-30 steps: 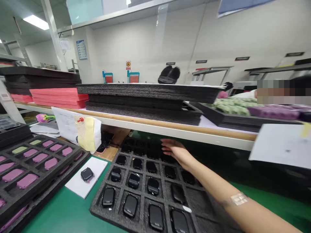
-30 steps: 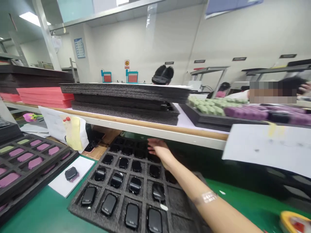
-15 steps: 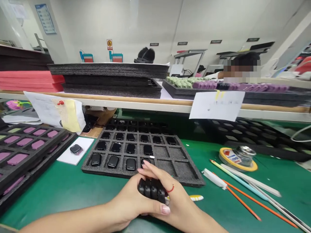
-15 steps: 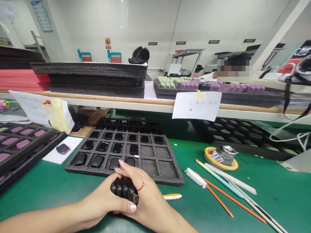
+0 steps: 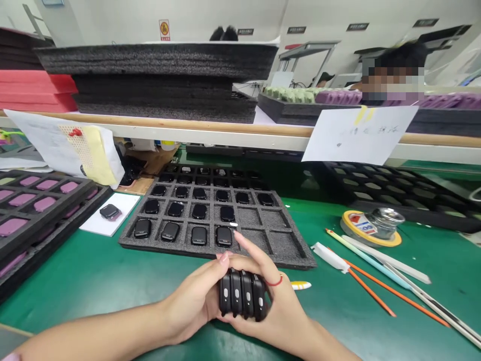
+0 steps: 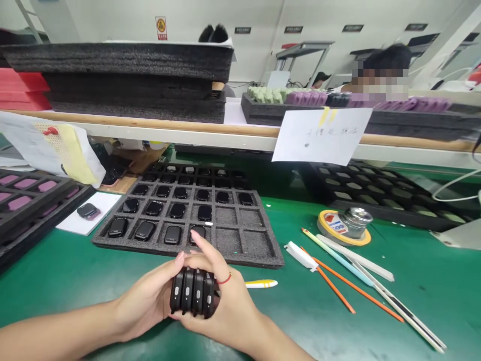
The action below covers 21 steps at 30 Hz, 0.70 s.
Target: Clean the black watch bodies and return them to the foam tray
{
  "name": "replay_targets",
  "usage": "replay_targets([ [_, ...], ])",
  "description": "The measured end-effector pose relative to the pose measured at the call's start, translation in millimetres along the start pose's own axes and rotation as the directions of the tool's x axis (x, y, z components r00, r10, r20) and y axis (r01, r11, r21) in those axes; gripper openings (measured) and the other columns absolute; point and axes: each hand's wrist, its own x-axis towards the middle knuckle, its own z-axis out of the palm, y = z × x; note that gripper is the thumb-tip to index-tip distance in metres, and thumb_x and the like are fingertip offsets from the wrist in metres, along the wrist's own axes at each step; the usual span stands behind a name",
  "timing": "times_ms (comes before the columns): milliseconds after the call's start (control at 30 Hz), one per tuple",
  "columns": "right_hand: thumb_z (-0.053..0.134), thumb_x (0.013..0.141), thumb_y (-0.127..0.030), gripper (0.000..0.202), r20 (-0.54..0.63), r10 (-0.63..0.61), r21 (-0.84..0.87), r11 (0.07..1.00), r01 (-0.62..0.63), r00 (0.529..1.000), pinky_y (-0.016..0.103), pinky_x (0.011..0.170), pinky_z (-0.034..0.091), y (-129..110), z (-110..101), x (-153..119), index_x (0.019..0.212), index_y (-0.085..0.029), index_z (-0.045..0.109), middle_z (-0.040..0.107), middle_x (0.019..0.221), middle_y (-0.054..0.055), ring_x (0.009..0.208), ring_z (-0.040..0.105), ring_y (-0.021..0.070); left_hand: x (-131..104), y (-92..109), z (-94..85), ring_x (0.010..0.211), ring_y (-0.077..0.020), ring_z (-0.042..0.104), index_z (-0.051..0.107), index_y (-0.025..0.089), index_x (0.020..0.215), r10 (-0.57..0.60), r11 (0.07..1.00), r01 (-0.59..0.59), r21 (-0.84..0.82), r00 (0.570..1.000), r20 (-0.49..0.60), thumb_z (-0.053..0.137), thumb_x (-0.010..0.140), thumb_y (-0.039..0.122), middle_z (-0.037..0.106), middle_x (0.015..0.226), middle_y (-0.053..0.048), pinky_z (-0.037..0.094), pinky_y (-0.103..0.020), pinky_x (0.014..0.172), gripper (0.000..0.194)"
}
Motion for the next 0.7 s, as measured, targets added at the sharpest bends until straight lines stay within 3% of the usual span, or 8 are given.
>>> replay_targets([
  [233, 0.084, 0.069, -0.011, 0.114, -0.025, 0.017, 0.014, 1.0, -0.017, 1.0, 0.033, 0.116, 0.042, 1, 2, -3, 0.157, -0.037, 0.016, 0.073, 0.113, -0.005, 0.115, 0.069, 0.0176, 3, -3, -3.3, 0.068, -0.0109, 0.061, 0.069, 0.013, 0.104, -0.002, 0.999, 0.001, 0.038, 1.0, 0.025, 0.075, 0.076, 0.063, 0.069, 0.087, -0.007, 0.04, -0.017, 0.051, 0.059],
  [333, 0.081, 0.07, -0.011, 0.11, -0.031, 0.018, 0.03, 0.999, -0.017, 0.999, 0.036, 0.116, 0.044, 3, 1, -4, 0.157, -0.033, 0.017, 0.074, 0.114, -0.002, 0.119, 0.067, 0.0201, 2, -4, -8.3, 0.087, -0.0132, 0.065, 0.065, 0.016, 0.107, 0.02, 0.995, -0.027, 0.101, 0.997, 0.076, 0.087, 0.07, 0.046, 0.069, 0.096, -0.005, 0.049, -0.019, 0.07, 0.053],
  [433, 0.079, 0.072, -0.015, 0.106, -0.021, 0.02, 0.036, 0.999, -0.019, 1.0, 0.041, 0.115, 0.045, 4, 0, -5, 0.158, -0.029, 0.018, 0.073, 0.12, 0.003, 0.118, 0.068, 0.0236, 0, -4, -13.0, 0.106, -0.0163, 0.063, 0.06, 0.019, 0.113, 0.02, 0.98, -0.045, 0.194, 0.991, 0.131, 0.09, 0.068, 0.021, 0.067, 0.107, -0.003, 0.049, -0.028, 0.093, 0.054],
  [567, 0.083, 0.076, -0.027, 0.106, -0.014, 0.057, 0.014, 0.998, -0.057, 0.998, 0.046, 0.115, 0.045, 2, 0, -3, 0.159, -0.026, 0.017, 0.068, 0.132, 0.01, 0.122, 0.065, 0.0284, -3, -3, -15.8, 0.106, -0.021, 0.064, 0.055, 0.019, 0.117, -0.02, 0.954, -0.033, 0.297, 0.985, 0.174, 0.087, 0.063, 0.008, 0.067, 0.108, -0.005, 0.051, -0.037, 0.093, 0.063],
  [700, 0.085, 0.076, -0.034, 0.108, -0.028, 0.052, 0.071, 0.996, -0.05, 0.998, 0.045, 0.117, 0.042, -1, 2, -1, 0.158, -0.033, 0.015, 0.076, 0.111, 0.0, 0.122, 0.065, 0.0247, -4, -2, -16.2, 0.11, -0.0234, 0.063, 0.052, 0.02, 0.114, 0.001, 0.943, -0.061, 0.328, 0.984, 0.18, 0.087, 0.056, 0.001, 0.066, 0.108, -0.003, 0.051, -0.037, 0.093, 0.07],
])
